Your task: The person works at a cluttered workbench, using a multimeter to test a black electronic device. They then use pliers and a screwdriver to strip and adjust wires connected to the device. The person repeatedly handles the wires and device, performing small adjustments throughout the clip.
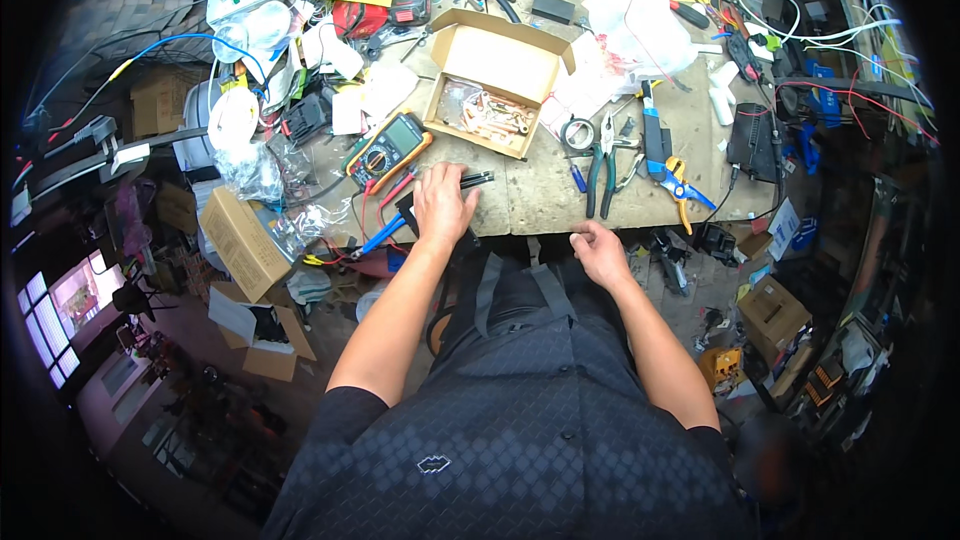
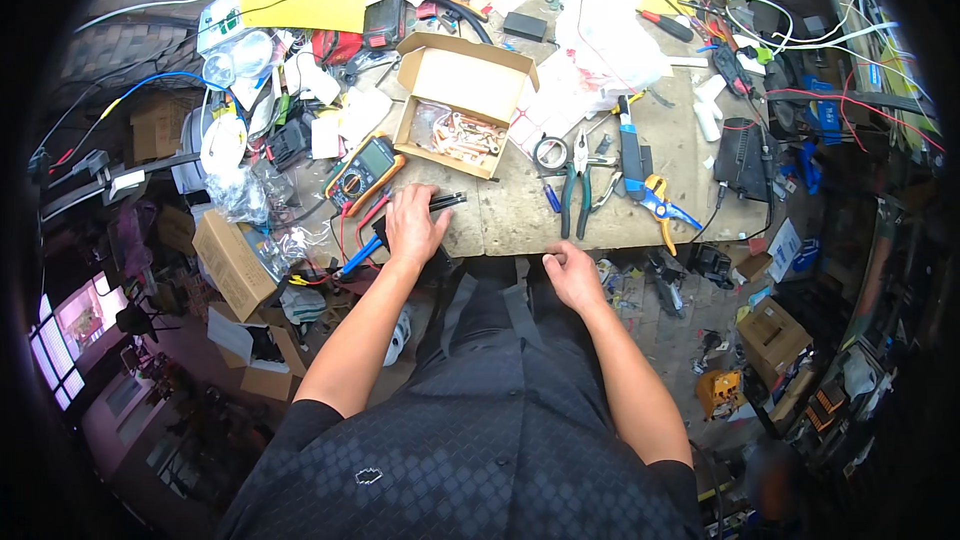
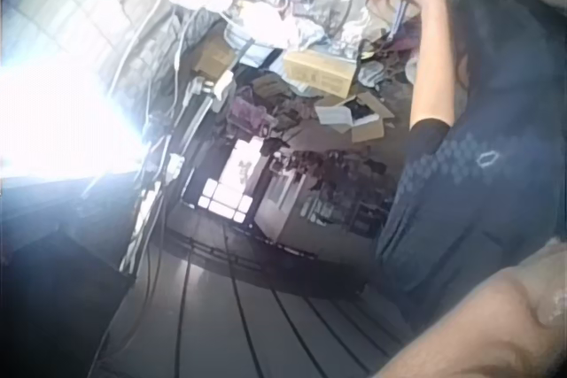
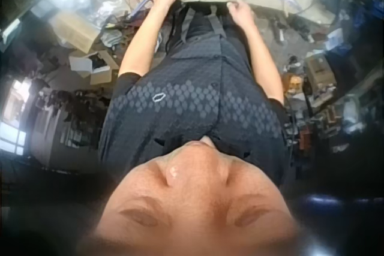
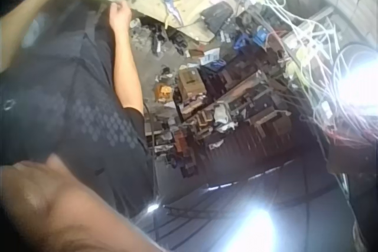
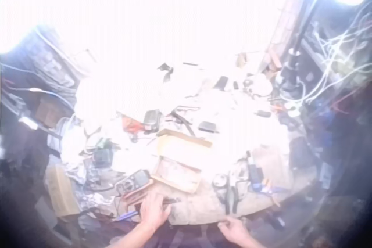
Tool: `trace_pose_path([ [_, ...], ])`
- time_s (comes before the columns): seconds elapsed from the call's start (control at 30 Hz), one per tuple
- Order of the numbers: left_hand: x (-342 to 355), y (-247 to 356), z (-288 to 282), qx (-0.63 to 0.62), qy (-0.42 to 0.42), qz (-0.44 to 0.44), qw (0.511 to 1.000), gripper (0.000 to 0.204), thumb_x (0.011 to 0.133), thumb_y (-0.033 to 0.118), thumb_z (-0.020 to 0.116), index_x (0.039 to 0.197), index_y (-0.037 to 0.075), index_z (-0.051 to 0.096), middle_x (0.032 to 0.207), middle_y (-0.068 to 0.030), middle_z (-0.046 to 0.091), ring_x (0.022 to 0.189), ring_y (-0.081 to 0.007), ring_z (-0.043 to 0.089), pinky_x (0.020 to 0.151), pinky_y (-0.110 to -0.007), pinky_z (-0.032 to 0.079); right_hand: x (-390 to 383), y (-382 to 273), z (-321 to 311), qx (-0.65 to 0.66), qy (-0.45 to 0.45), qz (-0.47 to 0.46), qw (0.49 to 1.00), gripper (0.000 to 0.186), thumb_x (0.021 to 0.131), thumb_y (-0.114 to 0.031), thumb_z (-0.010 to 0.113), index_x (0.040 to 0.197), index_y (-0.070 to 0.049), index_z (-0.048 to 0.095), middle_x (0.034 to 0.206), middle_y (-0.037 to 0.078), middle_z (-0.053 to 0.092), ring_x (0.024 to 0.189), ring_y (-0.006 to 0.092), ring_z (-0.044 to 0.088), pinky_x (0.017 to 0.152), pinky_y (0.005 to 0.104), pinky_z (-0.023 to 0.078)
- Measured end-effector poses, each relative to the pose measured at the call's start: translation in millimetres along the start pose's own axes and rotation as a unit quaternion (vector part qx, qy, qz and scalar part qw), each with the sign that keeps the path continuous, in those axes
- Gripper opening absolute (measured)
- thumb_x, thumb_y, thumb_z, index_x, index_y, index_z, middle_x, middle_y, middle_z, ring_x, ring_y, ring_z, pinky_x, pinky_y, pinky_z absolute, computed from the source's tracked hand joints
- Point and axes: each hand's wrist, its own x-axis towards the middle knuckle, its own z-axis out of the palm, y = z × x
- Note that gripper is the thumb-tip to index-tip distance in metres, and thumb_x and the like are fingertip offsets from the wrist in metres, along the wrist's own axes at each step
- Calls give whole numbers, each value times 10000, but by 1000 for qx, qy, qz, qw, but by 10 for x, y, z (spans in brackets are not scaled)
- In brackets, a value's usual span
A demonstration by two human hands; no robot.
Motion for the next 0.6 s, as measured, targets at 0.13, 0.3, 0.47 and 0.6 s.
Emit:
trace_pose_path([
  [0.13,100,2,79,41,-30,13,999,337,817,261,874,1097,124,746,1091,-85,697,1103,-311,642,938,-450,467,8,41,25,9,22,-36,999,291,987,-225,692,1204,-34,727,1013,167,800,927,305,773,865,413,590],
  [0.3,198,-107,90,0,-62,30,998,254,853,211,849,1028,73,728,1022,-132,700,1054,-361,653,938,-483,497,-78,-278,-82,-41,105,-36,993,286,978,-271,686,1168,-62,728,963,146,790,930,338,765,856,430,587],
  [0.47,224,-133,105,-45,-86,47,994,209,881,106,792,1010,42,641,1041,-180,652,1052,-408,629,944,-501,500,21,-413,-137,-111,180,-46,976,301,947,-320,723,1149,-101,682,953,110,776,924,338,754,803,466,573],
  [0.6,160,-163,173,-89,-66,81,991,209,865,79,792,997,41,634,1022,-176,640,1044,-409,617,929,-500,491,164,-635,-188,-205,212,1,956,357,907,-370,764,1103,-105,629,960,139,765,947,392,741,796,525,560],
])
